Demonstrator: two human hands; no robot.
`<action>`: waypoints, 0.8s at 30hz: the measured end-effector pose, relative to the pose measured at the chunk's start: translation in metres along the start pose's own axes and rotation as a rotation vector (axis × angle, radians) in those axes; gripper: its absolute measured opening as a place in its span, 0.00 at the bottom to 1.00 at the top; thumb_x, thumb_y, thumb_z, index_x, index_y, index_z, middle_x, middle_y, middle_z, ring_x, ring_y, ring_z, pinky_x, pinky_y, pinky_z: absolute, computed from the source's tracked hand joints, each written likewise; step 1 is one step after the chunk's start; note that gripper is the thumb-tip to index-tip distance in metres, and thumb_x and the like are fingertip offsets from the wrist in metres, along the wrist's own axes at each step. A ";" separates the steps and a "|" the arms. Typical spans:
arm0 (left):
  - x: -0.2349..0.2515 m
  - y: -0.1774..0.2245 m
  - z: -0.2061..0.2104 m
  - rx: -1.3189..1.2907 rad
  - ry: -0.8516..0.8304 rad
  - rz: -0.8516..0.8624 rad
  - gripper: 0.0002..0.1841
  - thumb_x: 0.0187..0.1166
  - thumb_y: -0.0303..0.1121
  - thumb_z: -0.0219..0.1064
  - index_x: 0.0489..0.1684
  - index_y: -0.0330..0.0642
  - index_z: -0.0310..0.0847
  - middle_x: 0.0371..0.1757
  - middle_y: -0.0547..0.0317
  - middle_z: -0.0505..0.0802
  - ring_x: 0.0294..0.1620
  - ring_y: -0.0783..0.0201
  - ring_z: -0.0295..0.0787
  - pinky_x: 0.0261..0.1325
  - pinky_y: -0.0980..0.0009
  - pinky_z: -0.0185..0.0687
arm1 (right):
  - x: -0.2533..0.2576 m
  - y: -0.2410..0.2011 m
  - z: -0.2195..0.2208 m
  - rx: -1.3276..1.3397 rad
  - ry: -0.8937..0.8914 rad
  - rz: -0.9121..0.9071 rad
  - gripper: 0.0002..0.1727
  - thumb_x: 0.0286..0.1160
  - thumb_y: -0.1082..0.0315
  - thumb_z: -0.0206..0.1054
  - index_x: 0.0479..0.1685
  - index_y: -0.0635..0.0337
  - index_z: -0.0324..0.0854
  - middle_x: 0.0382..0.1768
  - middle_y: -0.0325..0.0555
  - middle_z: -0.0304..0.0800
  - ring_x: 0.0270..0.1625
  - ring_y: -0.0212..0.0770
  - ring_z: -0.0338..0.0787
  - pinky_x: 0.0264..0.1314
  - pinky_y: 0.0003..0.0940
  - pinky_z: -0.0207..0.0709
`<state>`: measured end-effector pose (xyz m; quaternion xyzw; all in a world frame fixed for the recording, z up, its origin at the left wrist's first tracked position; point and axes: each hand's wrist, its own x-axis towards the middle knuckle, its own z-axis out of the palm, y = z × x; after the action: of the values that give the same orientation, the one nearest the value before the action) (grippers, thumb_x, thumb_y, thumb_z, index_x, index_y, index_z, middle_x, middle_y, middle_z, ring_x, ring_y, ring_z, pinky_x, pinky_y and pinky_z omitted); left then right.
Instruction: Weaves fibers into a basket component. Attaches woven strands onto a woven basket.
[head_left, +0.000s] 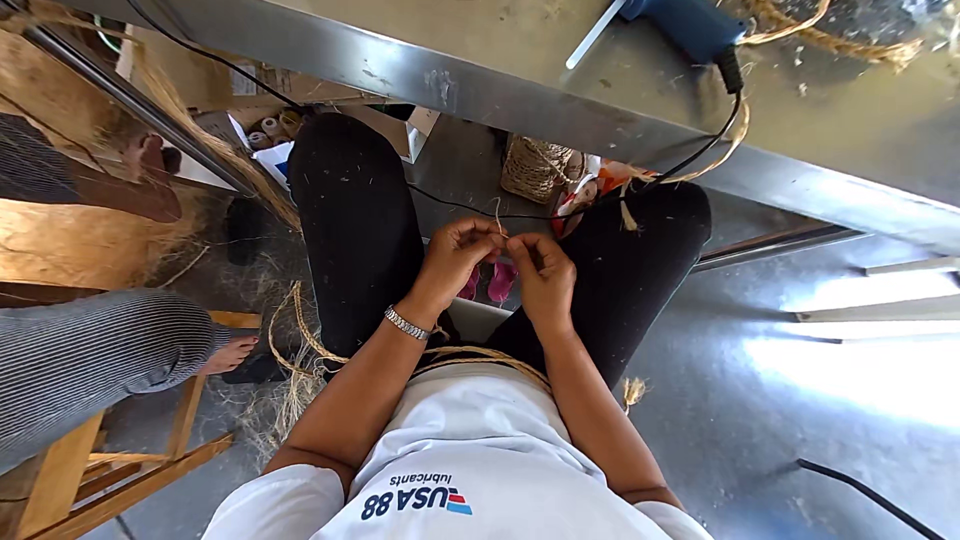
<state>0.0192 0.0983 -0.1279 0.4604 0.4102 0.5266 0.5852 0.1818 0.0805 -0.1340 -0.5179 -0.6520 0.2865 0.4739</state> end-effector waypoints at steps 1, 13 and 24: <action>0.000 0.001 0.000 -0.020 0.010 -0.008 0.06 0.81 0.24 0.68 0.49 0.33 0.85 0.43 0.55 0.93 0.40 0.66 0.92 0.50 0.69 0.91 | 0.000 0.000 0.001 -0.018 0.010 -0.032 0.09 0.86 0.64 0.67 0.51 0.61 0.87 0.40 0.44 0.88 0.34 0.31 0.86 0.36 0.25 0.83; 0.001 -0.001 -0.001 -0.007 -0.060 0.120 0.05 0.78 0.23 0.70 0.47 0.35 0.88 0.45 0.57 0.93 0.45 0.68 0.90 0.56 0.70 0.87 | 0.001 0.003 0.001 0.045 -0.060 -0.063 0.11 0.89 0.67 0.62 0.50 0.64 0.88 0.43 0.45 0.90 0.41 0.31 0.90 0.46 0.27 0.86; -0.006 0.013 -0.011 -0.101 0.023 0.216 0.06 0.87 0.28 0.60 0.53 0.41 0.81 0.48 0.61 0.90 0.49 0.67 0.88 0.59 0.66 0.85 | 0.002 0.000 0.001 0.049 -0.138 0.041 0.21 0.95 0.58 0.54 0.53 0.61 0.90 0.45 0.43 0.95 0.32 0.29 0.87 0.36 0.25 0.82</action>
<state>0.0053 0.0942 -0.1178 0.4658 0.3377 0.6120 0.5427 0.1812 0.0829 -0.1337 -0.4982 -0.6652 0.3471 0.4345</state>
